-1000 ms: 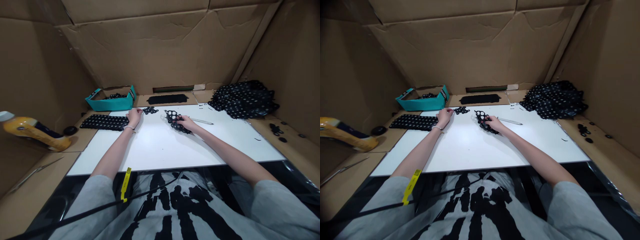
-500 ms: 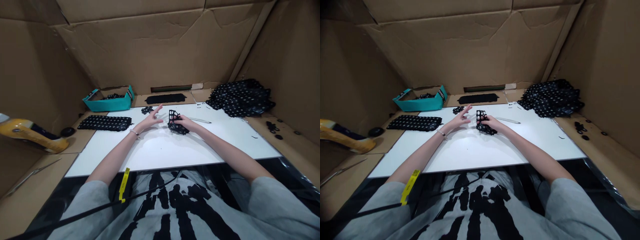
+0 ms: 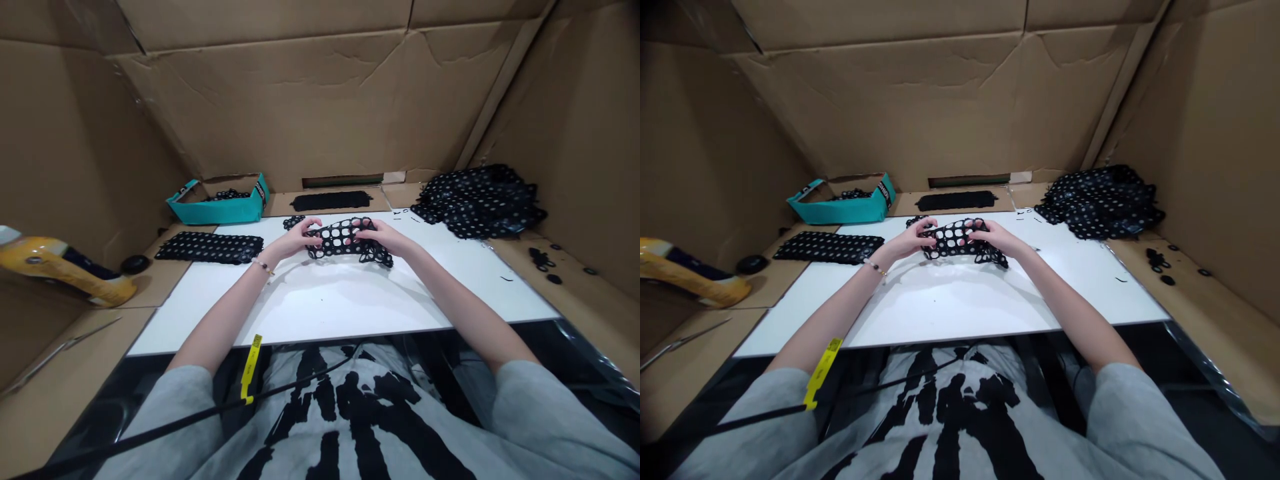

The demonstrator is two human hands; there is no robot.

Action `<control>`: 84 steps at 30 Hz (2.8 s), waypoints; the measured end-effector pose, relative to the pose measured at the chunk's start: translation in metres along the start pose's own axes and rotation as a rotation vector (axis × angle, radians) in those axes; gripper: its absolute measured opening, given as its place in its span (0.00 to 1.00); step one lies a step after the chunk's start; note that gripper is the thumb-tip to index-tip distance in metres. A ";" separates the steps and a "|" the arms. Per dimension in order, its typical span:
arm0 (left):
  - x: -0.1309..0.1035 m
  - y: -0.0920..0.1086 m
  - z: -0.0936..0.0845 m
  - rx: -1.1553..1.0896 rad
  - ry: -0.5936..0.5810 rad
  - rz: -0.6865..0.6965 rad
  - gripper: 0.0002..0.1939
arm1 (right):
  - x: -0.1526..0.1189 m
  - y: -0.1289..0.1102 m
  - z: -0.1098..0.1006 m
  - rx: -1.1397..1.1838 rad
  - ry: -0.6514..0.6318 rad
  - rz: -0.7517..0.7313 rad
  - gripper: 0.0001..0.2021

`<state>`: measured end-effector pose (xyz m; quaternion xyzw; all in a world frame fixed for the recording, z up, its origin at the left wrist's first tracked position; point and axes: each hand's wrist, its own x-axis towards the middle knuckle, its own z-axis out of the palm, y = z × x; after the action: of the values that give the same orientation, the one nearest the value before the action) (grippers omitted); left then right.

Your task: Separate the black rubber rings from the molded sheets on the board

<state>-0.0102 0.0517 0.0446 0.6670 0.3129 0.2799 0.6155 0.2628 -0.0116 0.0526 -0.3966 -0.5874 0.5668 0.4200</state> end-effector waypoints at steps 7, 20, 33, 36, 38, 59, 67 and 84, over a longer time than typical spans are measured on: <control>-0.004 0.005 -0.003 0.257 0.048 -0.035 0.33 | -0.017 -0.027 -0.059 -0.445 -0.156 0.267 0.19; 0.004 -0.006 0.005 0.486 0.045 0.151 0.27 | 0.029 0.023 0.031 -0.640 -0.002 -0.159 0.26; 0.001 -0.009 0.034 0.787 0.200 0.211 0.12 | 0.033 0.049 0.031 -0.505 0.050 -0.116 0.19; 0.005 -0.014 0.034 0.643 0.224 0.172 0.15 | 0.032 0.049 0.031 -0.468 0.013 -0.127 0.20; 0.008 -0.018 0.032 0.602 0.205 0.138 0.14 | 0.031 0.048 0.031 -0.464 0.012 -0.106 0.22; 0.011 -0.040 -0.071 0.623 0.886 -0.011 0.27 | 0.027 0.051 0.033 -0.384 0.096 0.085 0.18; 0.010 -0.019 -0.015 0.680 0.151 0.111 0.23 | 0.031 0.057 0.029 -0.284 0.016 -0.034 0.16; 0.005 -0.017 0.016 0.217 0.103 -0.017 0.22 | 0.029 0.053 0.032 -0.367 0.093 -0.016 0.20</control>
<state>0.0042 0.0461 0.0259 0.7120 0.3781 0.2729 0.5251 0.2228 0.0074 0.0004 -0.4875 -0.6640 0.4282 0.3717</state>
